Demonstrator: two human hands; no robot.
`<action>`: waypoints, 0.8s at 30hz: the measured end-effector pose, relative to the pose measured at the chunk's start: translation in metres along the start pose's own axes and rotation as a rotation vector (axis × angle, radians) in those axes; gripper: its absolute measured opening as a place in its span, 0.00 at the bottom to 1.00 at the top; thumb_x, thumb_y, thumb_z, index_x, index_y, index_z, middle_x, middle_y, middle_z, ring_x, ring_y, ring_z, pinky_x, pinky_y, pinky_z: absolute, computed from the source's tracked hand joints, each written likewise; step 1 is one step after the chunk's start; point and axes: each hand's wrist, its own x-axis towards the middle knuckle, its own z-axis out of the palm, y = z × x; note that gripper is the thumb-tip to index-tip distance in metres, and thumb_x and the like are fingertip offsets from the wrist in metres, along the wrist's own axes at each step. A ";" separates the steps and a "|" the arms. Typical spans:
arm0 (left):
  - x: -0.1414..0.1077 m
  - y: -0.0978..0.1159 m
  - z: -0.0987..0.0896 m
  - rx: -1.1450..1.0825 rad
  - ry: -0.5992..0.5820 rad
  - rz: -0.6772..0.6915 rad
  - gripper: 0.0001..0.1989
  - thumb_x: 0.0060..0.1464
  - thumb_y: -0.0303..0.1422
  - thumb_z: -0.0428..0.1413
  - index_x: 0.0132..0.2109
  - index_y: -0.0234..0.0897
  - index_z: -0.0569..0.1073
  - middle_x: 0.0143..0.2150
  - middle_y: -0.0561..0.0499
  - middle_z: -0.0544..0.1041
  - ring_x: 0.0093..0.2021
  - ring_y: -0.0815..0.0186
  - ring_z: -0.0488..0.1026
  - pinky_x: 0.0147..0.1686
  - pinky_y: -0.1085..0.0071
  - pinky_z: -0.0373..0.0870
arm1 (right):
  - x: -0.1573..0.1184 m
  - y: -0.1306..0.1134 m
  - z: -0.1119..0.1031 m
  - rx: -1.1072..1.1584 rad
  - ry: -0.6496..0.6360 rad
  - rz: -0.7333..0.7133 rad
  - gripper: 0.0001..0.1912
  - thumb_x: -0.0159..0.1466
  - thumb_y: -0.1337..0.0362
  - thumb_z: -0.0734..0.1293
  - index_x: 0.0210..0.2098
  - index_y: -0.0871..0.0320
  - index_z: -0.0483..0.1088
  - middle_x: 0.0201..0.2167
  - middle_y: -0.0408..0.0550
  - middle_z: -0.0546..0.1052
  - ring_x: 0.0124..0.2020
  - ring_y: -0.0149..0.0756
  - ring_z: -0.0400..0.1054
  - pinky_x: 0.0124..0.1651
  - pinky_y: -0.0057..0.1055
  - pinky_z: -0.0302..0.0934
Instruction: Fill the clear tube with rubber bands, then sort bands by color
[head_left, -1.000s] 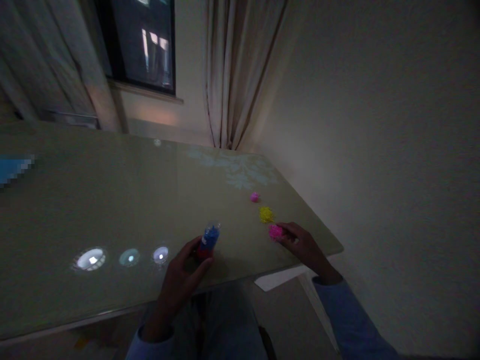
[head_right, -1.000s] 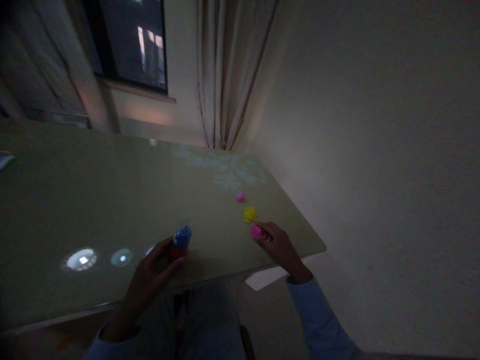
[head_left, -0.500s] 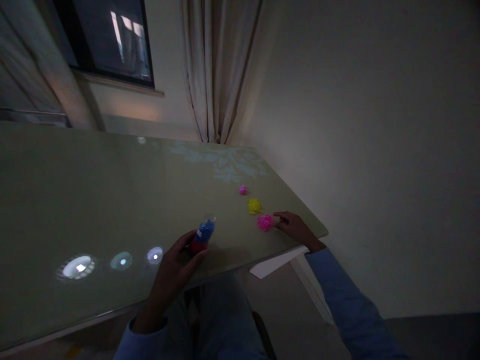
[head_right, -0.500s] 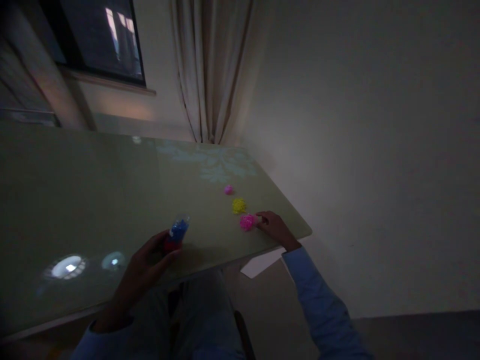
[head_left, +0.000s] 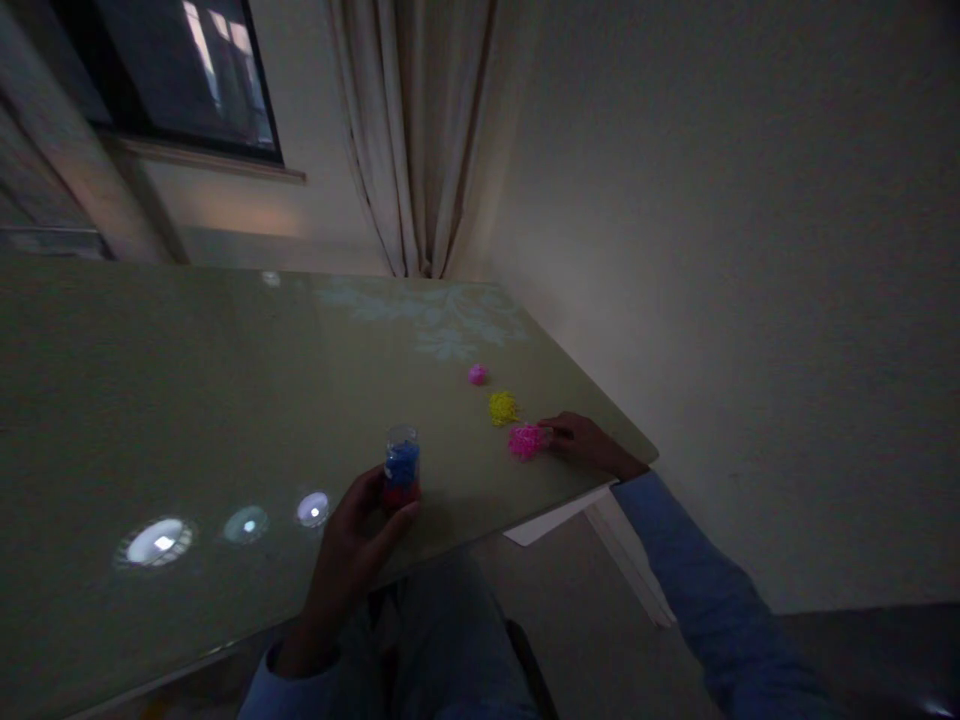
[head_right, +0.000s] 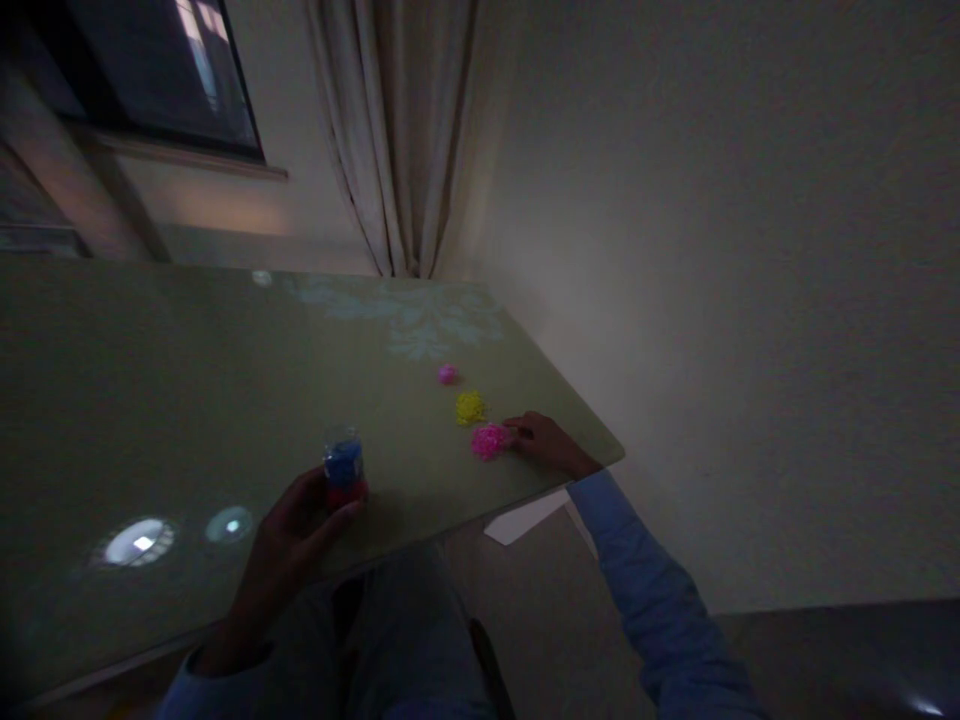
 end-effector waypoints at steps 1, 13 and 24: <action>0.000 -0.002 -0.001 0.003 0.004 -0.006 0.27 0.49 0.44 0.64 0.53 0.37 0.71 0.49 0.43 0.79 0.48 0.56 0.78 0.49 0.60 0.75 | 0.001 0.001 0.002 0.013 -0.002 -0.013 0.18 0.63 0.58 0.67 0.49 0.57 0.78 0.37 0.53 0.79 0.36 0.42 0.71 0.39 0.34 0.62; -0.004 -0.005 0.002 0.280 0.014 0.122 0.27 0.52 0.47 0.61 0.54 0.38 0.71 0.48 0.44 0.80 0.45 0.56 0.79 0.46 0.60 0.77 | 0.016 0.005 0.013 0.025 0.056 -0.037 0.13 0.65 0.60 0.66 0.44 0.58 0.80 0.36 0.52 0.80 0.36 0.39 0.73 0.40 0.32 0.63; -0.005 -0.005 0.005 0.486 0.019 0.360 0.23 0.56 0.45 0.59 0.54 0.38 0.71 0.46 0.45 0.80 0.42 0.59 0.79 0.41 0.64 0.78 | 0.021 -0.006 0.010 0.027 0.043 -0.049 0.09 0.62 0.67 0.67 0.37 0.59 0.80 0.34 0.51 0.80 0.35 0.38 0.72 0.38 0.30 0.61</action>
